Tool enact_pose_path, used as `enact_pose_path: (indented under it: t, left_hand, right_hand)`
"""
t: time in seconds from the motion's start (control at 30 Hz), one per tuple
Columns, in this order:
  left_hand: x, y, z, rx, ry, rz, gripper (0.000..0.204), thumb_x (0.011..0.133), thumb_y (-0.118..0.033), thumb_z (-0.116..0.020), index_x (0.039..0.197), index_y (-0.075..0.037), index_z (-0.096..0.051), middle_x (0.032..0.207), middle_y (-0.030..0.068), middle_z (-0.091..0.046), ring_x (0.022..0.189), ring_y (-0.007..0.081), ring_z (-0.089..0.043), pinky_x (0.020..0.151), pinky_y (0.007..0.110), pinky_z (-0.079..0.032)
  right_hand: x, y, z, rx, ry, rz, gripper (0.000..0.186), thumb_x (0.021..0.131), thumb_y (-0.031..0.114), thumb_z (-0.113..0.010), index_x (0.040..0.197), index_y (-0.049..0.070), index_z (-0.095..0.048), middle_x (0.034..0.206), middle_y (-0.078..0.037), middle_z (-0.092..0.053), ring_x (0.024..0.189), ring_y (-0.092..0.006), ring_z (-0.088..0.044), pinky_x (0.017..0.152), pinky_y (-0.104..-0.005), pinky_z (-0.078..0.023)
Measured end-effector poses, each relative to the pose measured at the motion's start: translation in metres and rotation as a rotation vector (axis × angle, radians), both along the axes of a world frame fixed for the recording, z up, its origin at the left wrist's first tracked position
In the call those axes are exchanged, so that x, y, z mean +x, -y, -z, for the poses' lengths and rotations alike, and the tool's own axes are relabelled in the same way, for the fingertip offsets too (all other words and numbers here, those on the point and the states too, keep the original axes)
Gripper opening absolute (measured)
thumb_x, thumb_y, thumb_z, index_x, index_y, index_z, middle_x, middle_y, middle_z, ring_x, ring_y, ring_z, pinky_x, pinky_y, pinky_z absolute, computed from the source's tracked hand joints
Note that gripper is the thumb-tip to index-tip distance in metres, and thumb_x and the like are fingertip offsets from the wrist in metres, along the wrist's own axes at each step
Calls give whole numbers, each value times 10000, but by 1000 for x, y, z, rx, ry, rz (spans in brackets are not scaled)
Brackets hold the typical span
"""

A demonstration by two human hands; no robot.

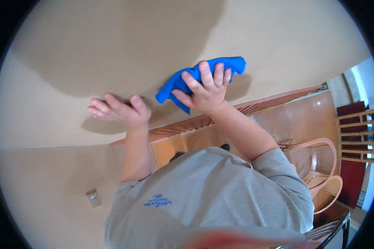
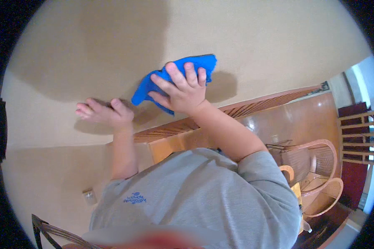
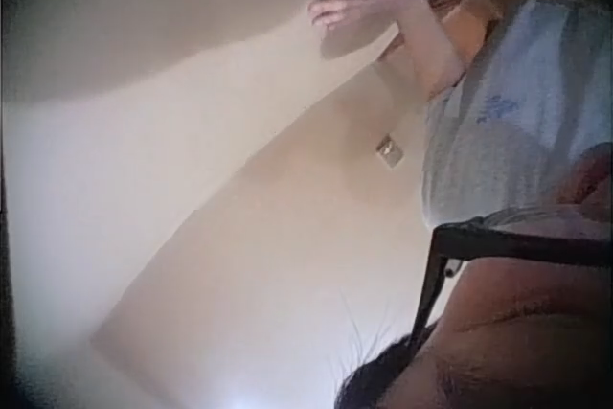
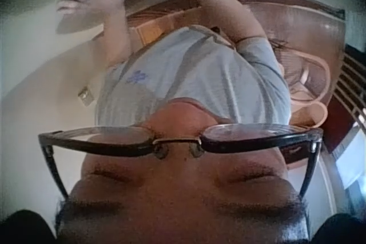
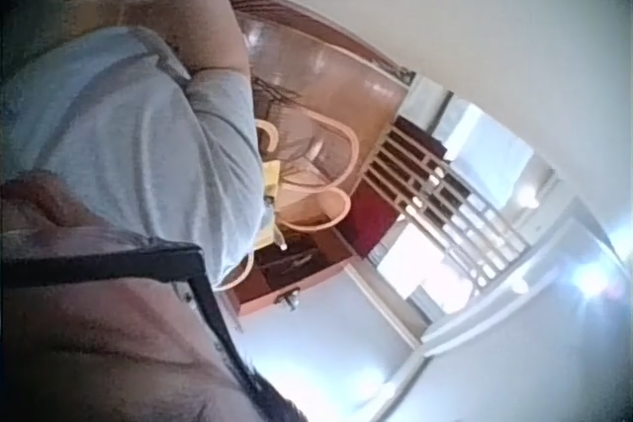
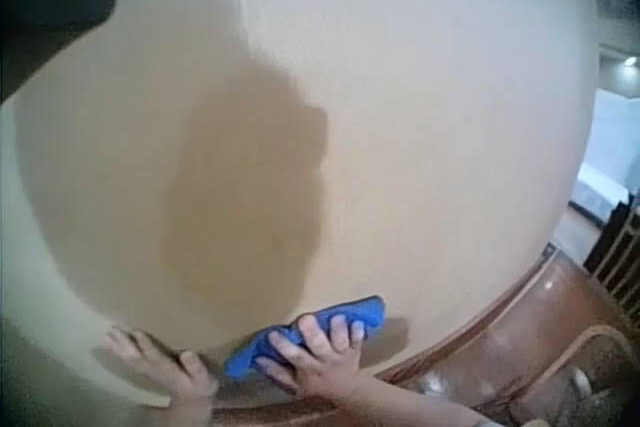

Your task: Cleaning a wall surface using a blue cloth.

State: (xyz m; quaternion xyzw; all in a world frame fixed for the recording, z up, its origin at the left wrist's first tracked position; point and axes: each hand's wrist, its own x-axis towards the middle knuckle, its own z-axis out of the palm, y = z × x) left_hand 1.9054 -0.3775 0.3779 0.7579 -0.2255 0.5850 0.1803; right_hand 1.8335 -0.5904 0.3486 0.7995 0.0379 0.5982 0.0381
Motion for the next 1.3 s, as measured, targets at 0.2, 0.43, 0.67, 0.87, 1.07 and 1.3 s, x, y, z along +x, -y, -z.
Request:
enact_pose_path:
  t: [0.2, 0.43, 0.67, 0.87, 1.07, 1.3]
  left_hand:
    - [-10, -2, 1, -39, 17, -71, 670, 969, -477, -349, 1508, -107, -203, 1576, 168, -77, 1449, 385, 15, 1136, 523, 17]
    - [-7, -9, -1, -52, -3, 36, 671, 948, -461, -396, 1501, -116, -236, 1580, 155, -67, 1450, 384, 34, 1127, 539, 49]
    - [-2, -53, 20, -26, -90, 30, 711, 935, -495, -427, 1502, -110, -236, 1583, 156, -30, 1446, 393, 51, 1125, 539, 60]
    - [6, -40, 21, -41, -32, 59, 723, 931, -495, -428, 1503, -100, -229, 1566, 214, -64, 1439, 421, 36, 1121, 550, 70]
    - [5, -44, 31, -32, -17, 92, 712, 919, -464, -445, 1493, -85, -259, 1560, 227, -87, 1432, 445, 42, 1112, 566, 86]
    - [8, -56, 35, -19, -29, 96, 657, 914, -451, -456, 1446, -81, -349, 1559, 222, -100, 1433, 442, 50, 1107, 567, 110]
  right_hand:
    - [-6, 29, -70, 346, 97, -94, 714, 806, 510, -584, 1305, 6, -502, 1460, -342, -264, 1379, -540, -137, 1082, -642, -28]
    - [-1, -25, -31, 162, 49, 21, 688, 835, 529, -540, 1312, 34, -501, 1446, -361, -265, 1358, -576, -140, 1062, -674, -75]
    - [-2, 20, -60, 373, 88, 28, 843, 802, 386, -547, 1481, 13, -214, 1497, -356, -124, 1386, -549, -70, 1077, -659, -52]
    - [11, -45, -14, 369, 94, 31, 811, 813, 443, -535, 1432, -22, -293, 1485, -372, -130, 1352, -602, -67, 1042, -699, -69]
    - [5, -40, 49, 100, -32, 30, 709, 790, 501, -576, 1340, 78, -429, 1481, -337, -192, 1360, -569, -123, 1046, -706, -82]
    - [7, -22, 0, 600, 110, 85, 830, 809, 287, -509, 1486, -20, -140, 1515, -339, -58, 1401, -525, -26, 1120, -592, -56]
